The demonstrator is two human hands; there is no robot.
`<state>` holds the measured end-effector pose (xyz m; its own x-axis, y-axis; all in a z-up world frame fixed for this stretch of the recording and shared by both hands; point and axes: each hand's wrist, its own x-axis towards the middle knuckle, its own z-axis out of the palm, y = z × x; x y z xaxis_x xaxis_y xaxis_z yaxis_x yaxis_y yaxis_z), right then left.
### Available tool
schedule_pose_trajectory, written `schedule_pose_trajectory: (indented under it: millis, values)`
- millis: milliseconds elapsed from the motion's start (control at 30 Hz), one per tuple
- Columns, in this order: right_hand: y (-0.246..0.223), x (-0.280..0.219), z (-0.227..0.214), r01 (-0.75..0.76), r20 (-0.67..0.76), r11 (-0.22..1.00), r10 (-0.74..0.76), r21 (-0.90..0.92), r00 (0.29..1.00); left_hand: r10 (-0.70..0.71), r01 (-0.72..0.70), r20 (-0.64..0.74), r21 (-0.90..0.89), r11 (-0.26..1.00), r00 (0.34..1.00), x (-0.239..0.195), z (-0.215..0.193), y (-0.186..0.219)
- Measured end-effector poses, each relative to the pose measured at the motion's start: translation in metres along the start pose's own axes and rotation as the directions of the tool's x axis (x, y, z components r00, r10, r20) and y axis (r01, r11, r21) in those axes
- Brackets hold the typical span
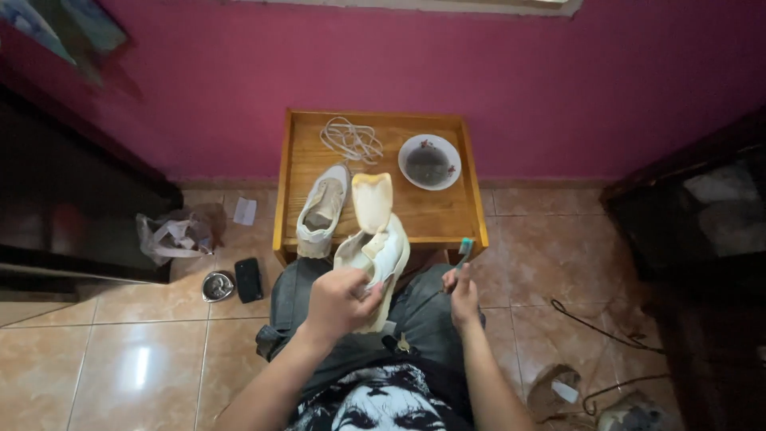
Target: The person scrubs a white sneaker with a toothbrush, focusing on the sole, sides, and heel. They rotate the shoe to access different areas and continue scrubbing throughout the clip.
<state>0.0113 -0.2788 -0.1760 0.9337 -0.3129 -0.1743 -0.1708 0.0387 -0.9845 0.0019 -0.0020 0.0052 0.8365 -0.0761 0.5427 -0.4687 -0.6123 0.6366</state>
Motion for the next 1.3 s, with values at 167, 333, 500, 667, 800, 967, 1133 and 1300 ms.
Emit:
schedule_pose_trajectory:
  millis: [167, 333, 500, 667, 800, 967, 1133, 1300]
  values:
    - [-0.035, 0.013, -0.009, 0.017, 0.041, 0.986, -0.024, 0.165, 0.999, 0.265, -0.270, -0.078, -0.057, 0.961, 0.961, 0.016, -0.019, 0.011]
    - [-0.086, 0.025, 0.020, -0.046, 0.033, 0.965, 0.039, 0.258, 0.999, 0.576, -0.577, 0.023, 0.034, 0.816, 0.817, 0.044, -0.074, 0.019]
    - [-0.153, 0.023, 0.052, -0.032, 0.204, 0.975, -0.014, 0.219, 0.979, 0.867, -0.868, 0.072, 0.113, 0.483, 0.492, 0.067, -0.117, 0.001]
    - [-0.195, 0.040, 0.041, 0.105, 0.181, 0.971, -0.145, 0.215, 0.973, 0.888, -0.924, 0.273, 0.213, 0.319, 0.369, 0.110, -0.180, 0.012]
    - [-0.250, 0.031, 0.013, 0.115, 0.318, 0.980, -0.163, 0.163, 0.934, 0.869, -0.918, 0.338, 0.294, 0.266, 0.361, 0.125, -0.214, 0.020]
    - [-0.267, 0.025, 0.000, 0.157, 0.375, 0.982, -0.108, -0.101, 0.921, 0.828, -0.872, 0.327, 0.349, 0.343, 0.456, 0.109, -0.223, 0.016]
    - [-0.283, 0.004, -0.003, 0.199, 0.502, 0.937, -0.029, -0.288, 0.864, 0.787, -0.845, 0.336, 0.344, 0.410, 0.518, 0.086, -0.225, 0.009]
    - [-0.269, -0.005, -0.009, 0.094, 0.521, 0.961, 0.058, -0.260, 0.852, 0.781, -0.844, 0.336, 0.322, 0.430, 0.526, 0.074, -0.239, 0.012]
